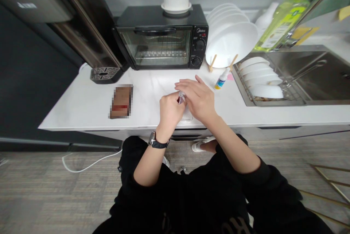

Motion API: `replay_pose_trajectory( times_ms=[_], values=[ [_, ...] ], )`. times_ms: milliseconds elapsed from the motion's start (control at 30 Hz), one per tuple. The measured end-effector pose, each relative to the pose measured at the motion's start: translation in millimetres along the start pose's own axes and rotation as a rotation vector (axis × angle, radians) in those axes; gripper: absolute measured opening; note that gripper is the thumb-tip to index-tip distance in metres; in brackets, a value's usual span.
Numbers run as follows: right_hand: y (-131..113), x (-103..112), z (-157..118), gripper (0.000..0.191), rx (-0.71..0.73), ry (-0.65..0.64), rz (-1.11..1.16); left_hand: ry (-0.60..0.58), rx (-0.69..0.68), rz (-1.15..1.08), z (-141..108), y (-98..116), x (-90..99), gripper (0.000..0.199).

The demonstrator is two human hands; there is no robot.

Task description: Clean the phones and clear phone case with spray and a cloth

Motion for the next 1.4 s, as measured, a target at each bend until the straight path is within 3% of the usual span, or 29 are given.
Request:
replay_pose_trajectory(
  times_ms=[267, 600, 700, 833, 1000, 1167, 1400],
  values=[
    [-5, -4, -5, 0.033, 0.077, -0.055, -0.061, 0.006, 0.02, 0.031, -3, 0, -1.2, 0.017],
    [31, 21, -5, 0.035, -0.13, 0.029, -0.042, -0.008, -0.011, -0.071, 0, -4, -1.8, 0.045],
    [21, 18, -5, 0.034, -0.136, 0.039, -0.019, -0.015, -0.018, -0.063, -1, -2, -1.6, 0.039],
    [-5, 2, -2, 0.034, -0.034, -0.047, -0.027, -0.027, 0.003, 0.026, -1, -2, -1.1, 0.023],
    [-16, -7, 1, 0.034, 0.016, -0.074, -0.048, -0.015, 0.008, 0.054, 0, -2, 0.1, 0.022],
    [0, 3, -1, 0.034, -0.021, -0.077, -0.046, -0.024, -0.011, 0.02, 0, 1, 1.3, 0.024],
    [30, 19, -8, 0.035, -0.165, 0.06, -0.002, -0.014, -0.007, -0.083, 1, -1, 0.1, 0.045]
  ],
)
Point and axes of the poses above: each hand's wrist, its own z-axis towards the middle knuckle, its own x-axis out of the back of the hand, y = z × x, the point moved 4 cm from there along z, towards the middle knuckle, and after that the axes turned 7 degrees about -y, right-handed, at the moved point
